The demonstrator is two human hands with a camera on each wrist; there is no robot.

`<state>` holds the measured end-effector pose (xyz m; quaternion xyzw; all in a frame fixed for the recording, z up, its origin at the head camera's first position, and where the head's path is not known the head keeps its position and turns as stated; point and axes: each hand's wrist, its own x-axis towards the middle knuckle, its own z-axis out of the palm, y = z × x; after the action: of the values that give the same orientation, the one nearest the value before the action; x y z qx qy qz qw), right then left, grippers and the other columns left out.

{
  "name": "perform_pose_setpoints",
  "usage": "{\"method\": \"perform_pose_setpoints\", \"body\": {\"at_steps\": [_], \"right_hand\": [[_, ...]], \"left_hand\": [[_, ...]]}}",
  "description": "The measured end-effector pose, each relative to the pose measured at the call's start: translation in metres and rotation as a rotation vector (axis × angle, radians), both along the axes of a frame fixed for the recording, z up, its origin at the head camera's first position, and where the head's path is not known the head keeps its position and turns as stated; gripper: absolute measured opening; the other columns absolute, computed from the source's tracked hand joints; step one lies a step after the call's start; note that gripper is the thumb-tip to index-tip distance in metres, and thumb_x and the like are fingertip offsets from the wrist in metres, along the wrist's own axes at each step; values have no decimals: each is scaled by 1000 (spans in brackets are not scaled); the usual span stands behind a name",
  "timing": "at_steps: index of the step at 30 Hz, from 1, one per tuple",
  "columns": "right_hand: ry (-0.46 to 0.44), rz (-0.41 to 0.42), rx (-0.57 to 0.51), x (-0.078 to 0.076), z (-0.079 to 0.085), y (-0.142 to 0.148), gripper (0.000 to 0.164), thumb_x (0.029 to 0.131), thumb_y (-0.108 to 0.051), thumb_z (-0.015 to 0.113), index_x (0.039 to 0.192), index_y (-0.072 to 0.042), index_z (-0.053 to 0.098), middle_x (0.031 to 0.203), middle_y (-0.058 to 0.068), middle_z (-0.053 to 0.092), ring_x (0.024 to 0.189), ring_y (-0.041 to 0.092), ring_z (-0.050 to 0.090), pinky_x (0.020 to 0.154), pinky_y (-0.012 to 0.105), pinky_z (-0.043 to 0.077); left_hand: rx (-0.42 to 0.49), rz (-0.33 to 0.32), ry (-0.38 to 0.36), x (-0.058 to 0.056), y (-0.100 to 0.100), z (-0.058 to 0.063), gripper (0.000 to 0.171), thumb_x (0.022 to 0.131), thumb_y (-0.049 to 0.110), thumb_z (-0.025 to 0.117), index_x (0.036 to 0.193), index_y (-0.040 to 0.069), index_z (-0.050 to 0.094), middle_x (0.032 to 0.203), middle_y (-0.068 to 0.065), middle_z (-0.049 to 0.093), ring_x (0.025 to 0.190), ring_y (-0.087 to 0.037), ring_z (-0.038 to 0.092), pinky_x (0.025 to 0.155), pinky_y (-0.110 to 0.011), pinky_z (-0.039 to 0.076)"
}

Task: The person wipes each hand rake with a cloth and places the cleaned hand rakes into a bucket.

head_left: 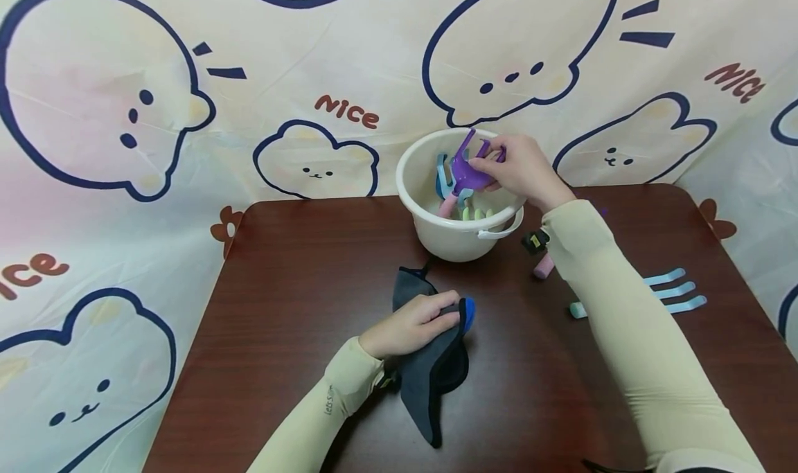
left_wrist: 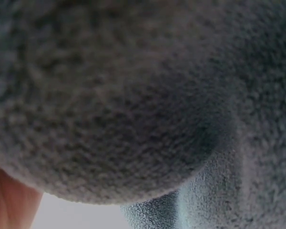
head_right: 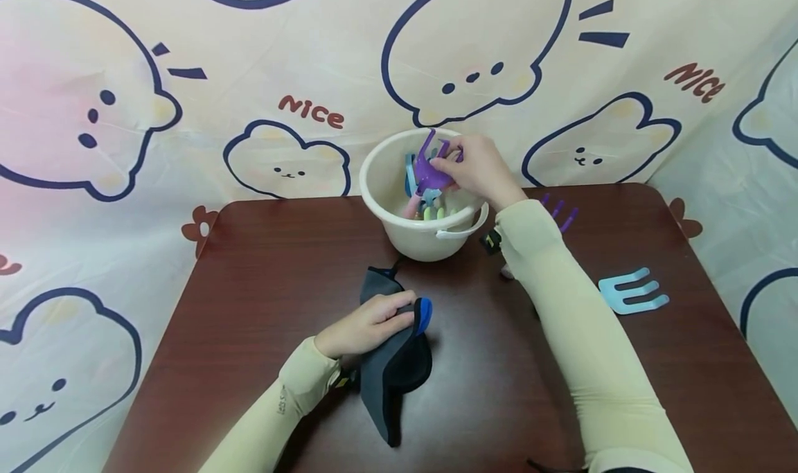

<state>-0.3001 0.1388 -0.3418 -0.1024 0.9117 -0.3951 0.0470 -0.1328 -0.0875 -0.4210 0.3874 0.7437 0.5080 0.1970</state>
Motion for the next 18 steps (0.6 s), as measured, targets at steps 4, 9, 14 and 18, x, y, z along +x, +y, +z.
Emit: {"method": "perform_pose_setpoints", "body": {"at_steps": [4, 9, 14, 18], "right_hand": [[50, -6, -17, -7, -5, -4, 34, 96, -35, 60, 111, -5, 64, 102, 17, 68, 78, 25, 71, 58, 16, 56], [88, 66, 212, -10, -12, -13, 28, 97, -32, 60, 105, -6, 67, 98, 15, 71, 83, 25, 65, 73, 37, 56], [74, 82, 389, -9, -14, -19, 34, 97, -33, 59, 117, -6, 63, 110, 16, 69, 96, 30, 60, 88, 51, 52], [90, 51, 387, -7, -16, -20, 44, 95, -32, 61, 130, -5, 55, 118, 18, 66, 101, 32, 58, 94, 54, 51]], "left_hand": [[-6, 6, 22, -3, 1, -12, 10, 102, 4, 45, 94, 2, 49, 73, -2, 42, 61, -7, 42, 58, -17, 34], [-23, -6, 33, -10, 0, -34, 10, 104, 11, 45, 96, 7, 49, 74, -1, 42, 62, -8, 44, 58, -18, 35], [-28, -63, 16, -12, -1, -39, 11, 105, 19, 44, 100, 11, 49, 75, 1, 43, 63, -8, 46, 58, -17, 36], [-31, -79, 18, -11, -1, -39, 13, 106, 21, 43, 99, 12, 48, 75, 1, 43, 62, -7, 46, 58, -16, 36]]}}
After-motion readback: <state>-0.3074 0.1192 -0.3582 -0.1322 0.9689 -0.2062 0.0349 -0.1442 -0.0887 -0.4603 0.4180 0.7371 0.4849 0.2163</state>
